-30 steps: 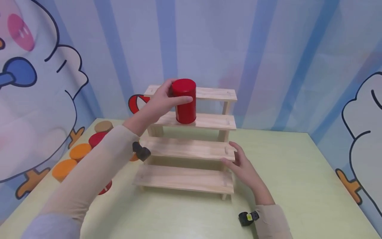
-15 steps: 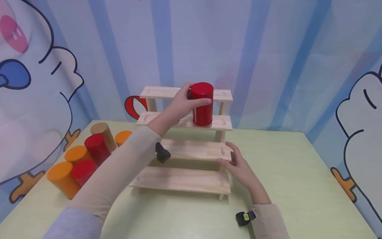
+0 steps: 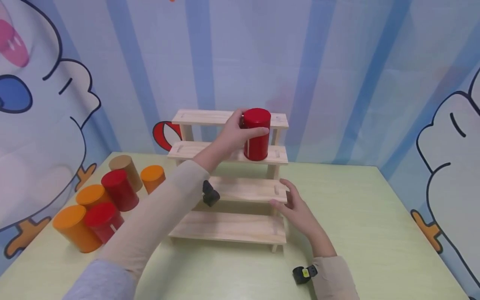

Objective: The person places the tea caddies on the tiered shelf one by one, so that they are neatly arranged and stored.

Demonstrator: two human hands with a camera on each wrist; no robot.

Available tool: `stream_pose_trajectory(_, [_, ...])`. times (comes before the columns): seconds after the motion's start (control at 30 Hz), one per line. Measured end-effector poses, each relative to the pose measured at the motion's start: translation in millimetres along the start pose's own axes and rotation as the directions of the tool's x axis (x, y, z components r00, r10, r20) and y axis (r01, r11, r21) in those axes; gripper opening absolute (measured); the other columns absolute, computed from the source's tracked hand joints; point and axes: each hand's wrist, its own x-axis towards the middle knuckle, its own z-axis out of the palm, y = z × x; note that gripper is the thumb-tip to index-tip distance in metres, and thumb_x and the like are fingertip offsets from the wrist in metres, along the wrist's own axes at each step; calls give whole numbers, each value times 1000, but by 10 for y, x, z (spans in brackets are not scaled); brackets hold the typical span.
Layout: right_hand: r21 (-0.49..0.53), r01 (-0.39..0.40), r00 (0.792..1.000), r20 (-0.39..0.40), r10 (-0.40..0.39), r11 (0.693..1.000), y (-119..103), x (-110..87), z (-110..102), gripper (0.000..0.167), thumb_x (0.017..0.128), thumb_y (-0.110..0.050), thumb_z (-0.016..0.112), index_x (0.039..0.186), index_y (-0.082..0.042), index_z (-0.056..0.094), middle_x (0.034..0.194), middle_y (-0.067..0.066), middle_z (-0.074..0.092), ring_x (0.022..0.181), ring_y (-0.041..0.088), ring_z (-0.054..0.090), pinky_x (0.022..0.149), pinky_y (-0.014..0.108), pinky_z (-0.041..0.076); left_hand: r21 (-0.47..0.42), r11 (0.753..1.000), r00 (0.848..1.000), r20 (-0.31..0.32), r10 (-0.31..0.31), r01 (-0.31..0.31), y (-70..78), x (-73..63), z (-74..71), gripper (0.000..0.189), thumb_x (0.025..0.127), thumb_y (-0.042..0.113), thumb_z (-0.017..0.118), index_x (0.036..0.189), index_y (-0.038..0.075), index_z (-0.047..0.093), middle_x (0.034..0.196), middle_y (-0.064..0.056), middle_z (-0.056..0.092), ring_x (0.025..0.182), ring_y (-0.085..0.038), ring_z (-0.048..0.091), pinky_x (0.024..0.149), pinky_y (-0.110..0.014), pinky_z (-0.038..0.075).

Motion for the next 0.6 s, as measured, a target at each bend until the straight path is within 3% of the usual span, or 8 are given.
stream_pose_trajectory(0.6, [-14, -25, 1000, -10, 25, 1000, 17, 11, 13, 75, 98, -30, 57, 153, -15, 9, 152, 30, 25, 134, 49, 36, 105, 62, 34, 31, 999, 1000, -14, -17, 17, 2, 41, 79, 67, 83, 27, 76, 137, 17, 38, 128, 0, 51, 115, -19, 50, 85, -41, 54])
